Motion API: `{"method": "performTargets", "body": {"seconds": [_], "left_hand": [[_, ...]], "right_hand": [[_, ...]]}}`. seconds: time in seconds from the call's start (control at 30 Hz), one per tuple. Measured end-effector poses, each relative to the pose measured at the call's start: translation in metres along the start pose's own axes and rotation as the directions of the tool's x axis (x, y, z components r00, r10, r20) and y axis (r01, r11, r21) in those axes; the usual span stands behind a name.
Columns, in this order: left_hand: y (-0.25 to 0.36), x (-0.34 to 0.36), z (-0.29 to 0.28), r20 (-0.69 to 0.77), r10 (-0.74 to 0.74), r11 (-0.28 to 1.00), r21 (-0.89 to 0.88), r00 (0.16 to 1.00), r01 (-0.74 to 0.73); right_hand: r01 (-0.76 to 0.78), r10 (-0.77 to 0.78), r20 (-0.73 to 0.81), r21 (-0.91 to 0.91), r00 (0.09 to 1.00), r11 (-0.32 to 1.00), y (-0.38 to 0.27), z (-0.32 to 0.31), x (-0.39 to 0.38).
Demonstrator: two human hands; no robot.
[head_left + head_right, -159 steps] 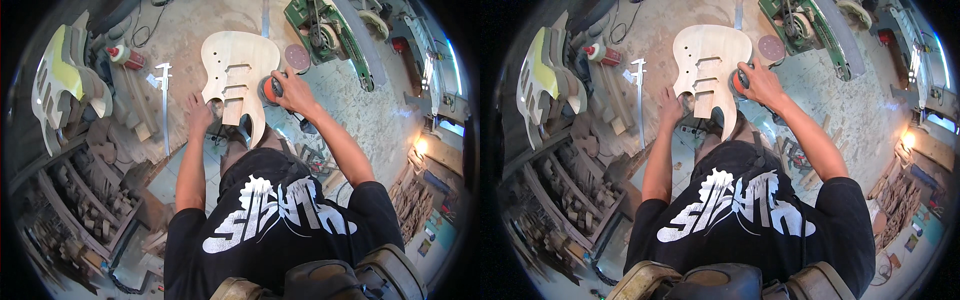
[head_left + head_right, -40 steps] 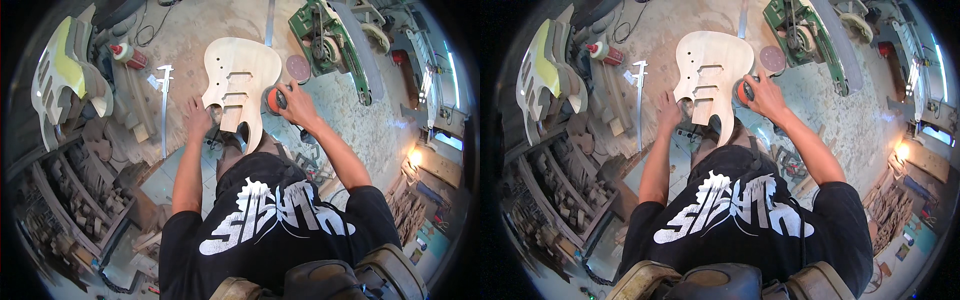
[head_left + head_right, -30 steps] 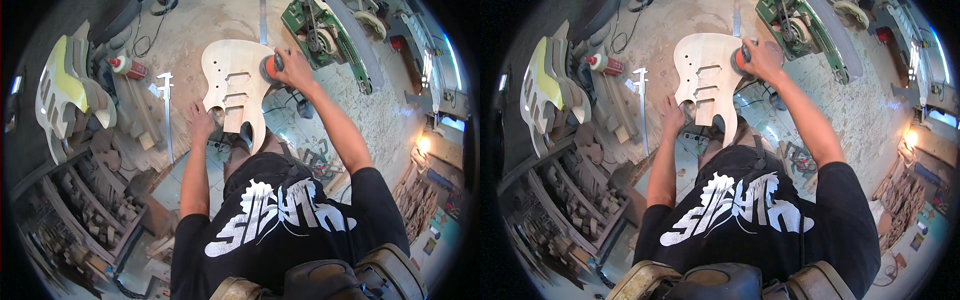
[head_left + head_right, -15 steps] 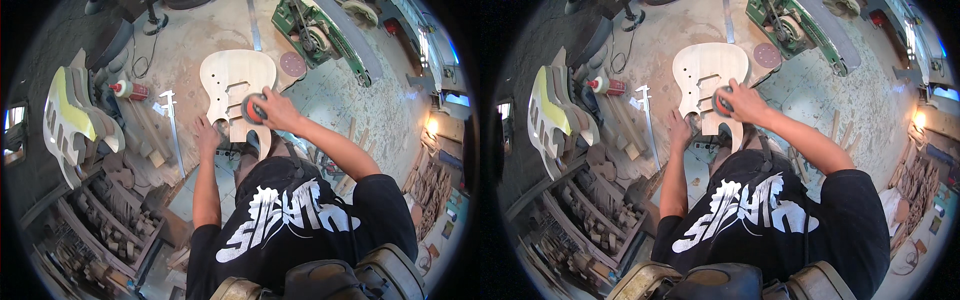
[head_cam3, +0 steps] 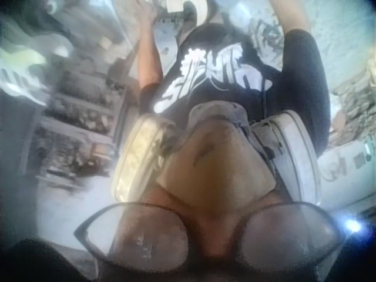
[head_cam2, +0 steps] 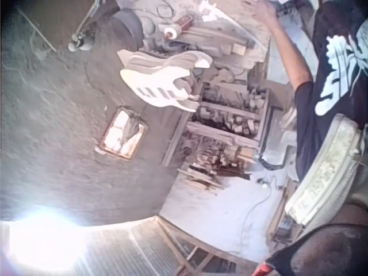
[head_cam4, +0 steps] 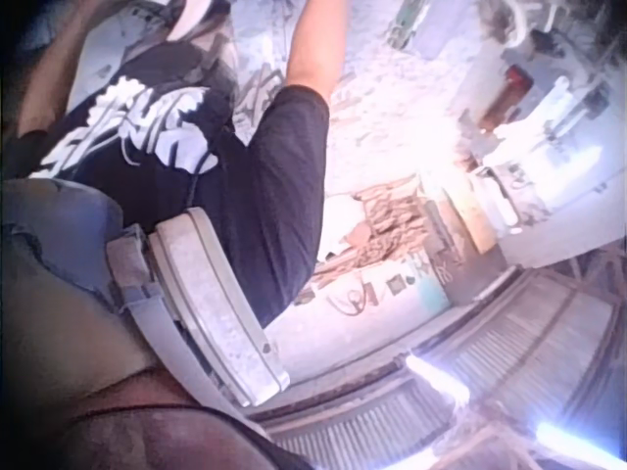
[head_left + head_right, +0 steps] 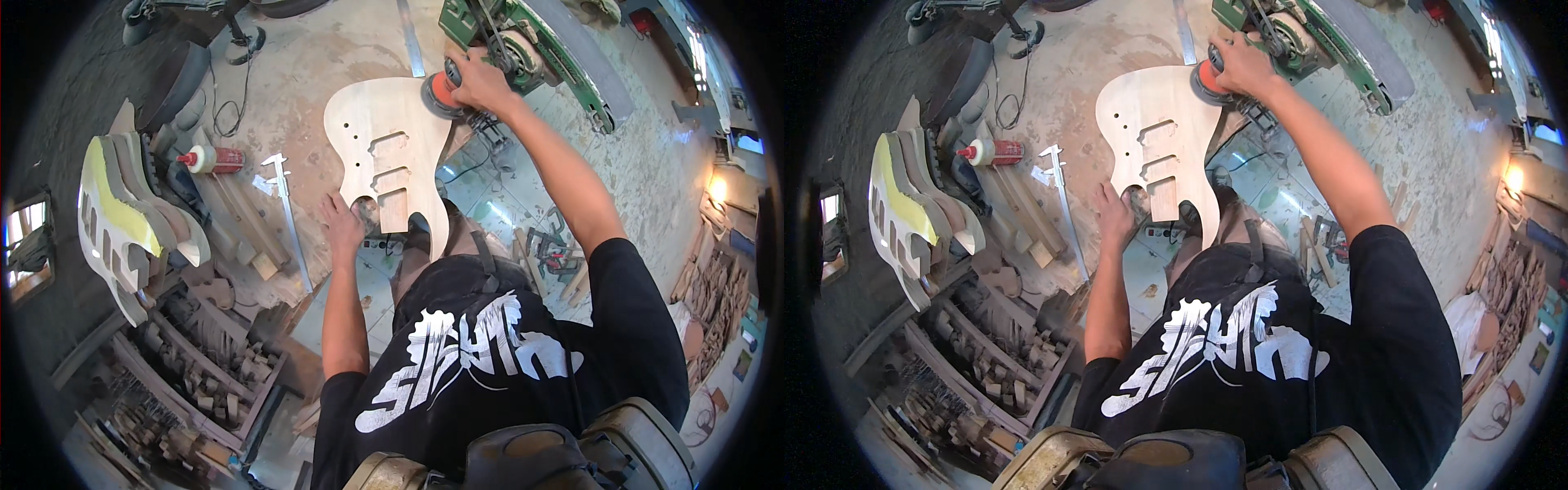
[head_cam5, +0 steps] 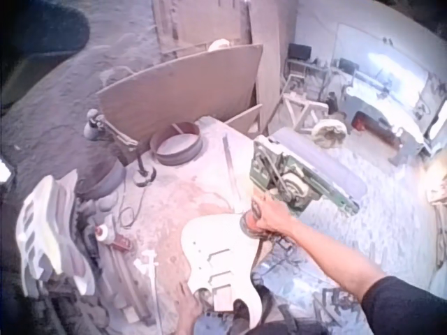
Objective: The person sands the surface of a wooden electric guitar body using an orbital sander, moving it across the face and into the cutaways before lifting the body to check the sides.
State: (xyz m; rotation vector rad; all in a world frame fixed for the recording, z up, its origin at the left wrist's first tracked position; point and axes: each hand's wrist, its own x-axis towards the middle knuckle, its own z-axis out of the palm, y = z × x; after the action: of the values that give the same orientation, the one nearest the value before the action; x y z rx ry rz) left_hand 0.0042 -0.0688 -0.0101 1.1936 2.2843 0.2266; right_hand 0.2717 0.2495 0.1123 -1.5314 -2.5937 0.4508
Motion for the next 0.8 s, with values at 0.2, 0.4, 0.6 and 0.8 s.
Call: {"method": "performTargets", "body": {"seconds": [0.2, 0.4, 0.6, 0.8], "left_hand": [[-0.008, 0.004, 0.009, -0.03, 0.023, 1.0, 0.012, 0.999, -0.023], [-0.02, 0.009, 0.013, -0.039, 0.077, 0.997, -0.02, 0.996, -0.078], [-0.014, 0.024, -0.006, 0.003, 0.107, 0.994, -0.01, 0.994, -0.107], [0.057, 0.026, -0.037, -0.012, 0.119, 0.987, -0.106, 0.993, -0.12]], "right_hand": [[0.098, -0.096, 0.032, -0.079, 0.995, 0.992, -0.006, 0.009, -0.032], [0.344, -0.347, 0.148, 0.051, 0.926, 0.938, -0.071, 0.018, -0.125], [0.447, -0.463, 0.321, 0.127, 0.826, 0.885, -0.063, -0.001, -0.183], [0.195, -0.224, 0.31, 0.122, 0.924, 0.973, -0.003, -0.01, -0.218]]}}
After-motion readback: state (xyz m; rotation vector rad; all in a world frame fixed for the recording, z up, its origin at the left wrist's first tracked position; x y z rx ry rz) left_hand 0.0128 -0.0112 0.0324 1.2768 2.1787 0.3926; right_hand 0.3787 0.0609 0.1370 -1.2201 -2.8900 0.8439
